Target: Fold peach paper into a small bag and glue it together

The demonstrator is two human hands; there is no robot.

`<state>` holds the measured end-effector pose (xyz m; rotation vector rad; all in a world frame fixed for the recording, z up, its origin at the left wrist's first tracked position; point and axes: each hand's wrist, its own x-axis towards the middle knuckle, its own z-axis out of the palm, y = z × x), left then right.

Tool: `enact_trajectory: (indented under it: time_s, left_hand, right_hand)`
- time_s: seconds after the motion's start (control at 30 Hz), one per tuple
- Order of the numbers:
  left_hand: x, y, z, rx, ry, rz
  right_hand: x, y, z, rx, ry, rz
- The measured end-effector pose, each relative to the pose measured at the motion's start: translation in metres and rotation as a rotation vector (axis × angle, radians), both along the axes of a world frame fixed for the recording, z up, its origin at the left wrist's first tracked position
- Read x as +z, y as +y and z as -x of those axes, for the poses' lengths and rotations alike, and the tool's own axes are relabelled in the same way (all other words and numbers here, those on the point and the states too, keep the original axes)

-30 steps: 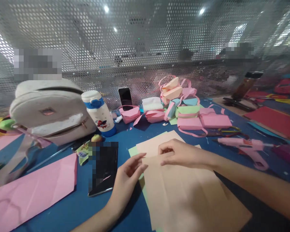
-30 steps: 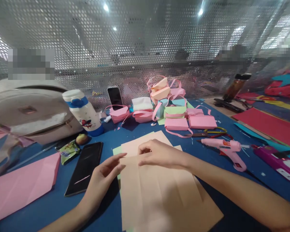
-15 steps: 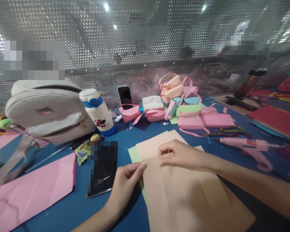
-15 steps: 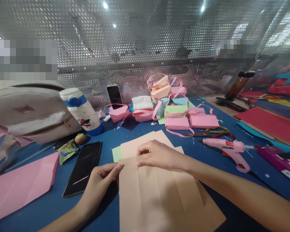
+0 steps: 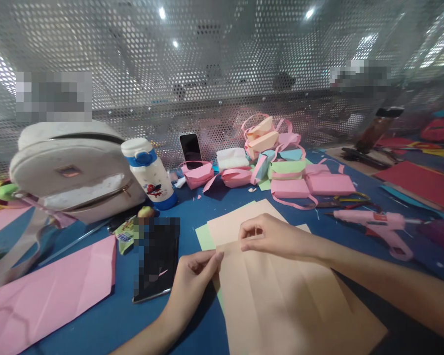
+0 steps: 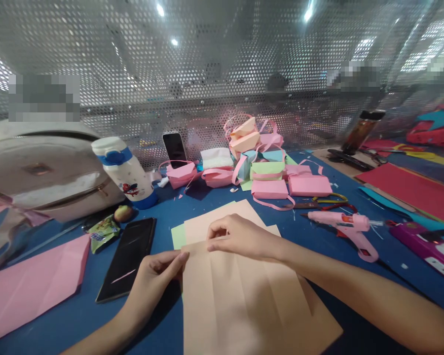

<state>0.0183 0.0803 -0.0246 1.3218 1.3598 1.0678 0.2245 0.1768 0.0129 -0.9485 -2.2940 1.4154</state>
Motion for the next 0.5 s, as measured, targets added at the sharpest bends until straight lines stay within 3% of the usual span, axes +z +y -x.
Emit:
enact_trajectory:
  time_s: [0.27,0.5]
  left_hand:
    - [-0.0032,0.0000,0.0009,0.018,-0.055,0.003]
    - [0.0024,-0.0041,-0.0039,0.002,-0.134,0.097]
  right_hand:
    - [0.0004,-0.0062,0.0039,-0.002,0.054,0.020]
    - [-0.0058,-0.0015,0.0080,-0.106,0.203,-0.039]
